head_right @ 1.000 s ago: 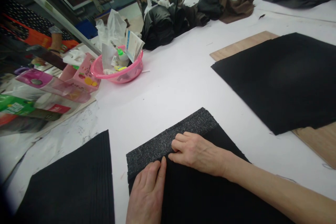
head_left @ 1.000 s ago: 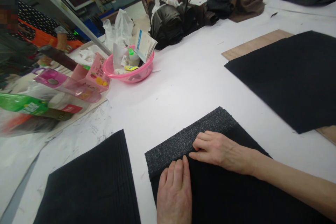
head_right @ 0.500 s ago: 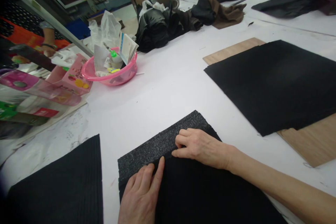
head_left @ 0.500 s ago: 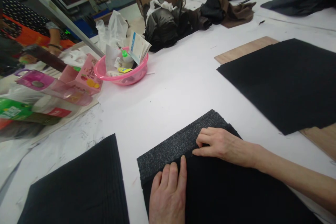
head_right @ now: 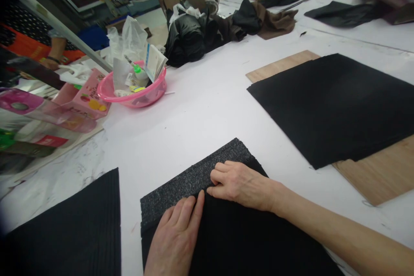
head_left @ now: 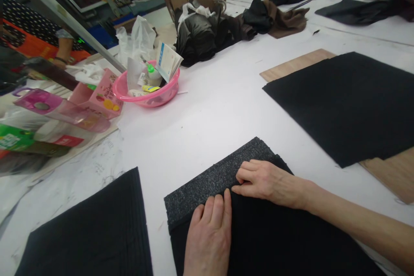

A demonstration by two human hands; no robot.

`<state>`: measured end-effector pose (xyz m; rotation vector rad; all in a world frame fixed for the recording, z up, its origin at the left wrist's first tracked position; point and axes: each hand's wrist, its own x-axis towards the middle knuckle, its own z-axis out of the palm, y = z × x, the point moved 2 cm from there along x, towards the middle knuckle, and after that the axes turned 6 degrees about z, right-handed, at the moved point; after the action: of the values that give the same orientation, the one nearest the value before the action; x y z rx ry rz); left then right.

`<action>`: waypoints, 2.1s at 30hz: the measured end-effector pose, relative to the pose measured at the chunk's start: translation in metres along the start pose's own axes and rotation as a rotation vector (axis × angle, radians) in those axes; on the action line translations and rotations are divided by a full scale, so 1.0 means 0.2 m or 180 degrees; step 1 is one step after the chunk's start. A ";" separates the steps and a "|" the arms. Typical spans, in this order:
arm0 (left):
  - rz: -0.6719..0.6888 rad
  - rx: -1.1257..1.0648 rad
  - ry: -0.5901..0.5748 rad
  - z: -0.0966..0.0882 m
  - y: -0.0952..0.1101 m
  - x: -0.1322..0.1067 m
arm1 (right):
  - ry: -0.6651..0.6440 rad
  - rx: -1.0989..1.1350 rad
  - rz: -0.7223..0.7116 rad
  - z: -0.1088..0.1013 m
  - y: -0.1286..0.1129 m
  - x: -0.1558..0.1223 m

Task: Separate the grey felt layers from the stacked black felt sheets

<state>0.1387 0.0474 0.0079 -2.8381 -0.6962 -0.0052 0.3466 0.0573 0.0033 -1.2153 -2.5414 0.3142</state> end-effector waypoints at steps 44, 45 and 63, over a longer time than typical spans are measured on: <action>-0.0160 0.0044 0.0283 0.00 0.15 0.23 | 0.0125 0.0171 0.0301 -0.12 0.17 -0.16; -0.0165 0.0019 0.0256 0.00 0.15 0.24 | 0.0120 0.0167 0.0327 -0.13 0.18 -0.17; 0.0096 -0.0061 0.0064 0.01 0.15 0.30 | 0.0223 0.0095 0.0398 -0.13 0.21 -0.24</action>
<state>0.2063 0.0488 0.0024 -2.8625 -0.6525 -0.0356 0.4150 0.0470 0.0047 -1.3525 -2.3986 0.3307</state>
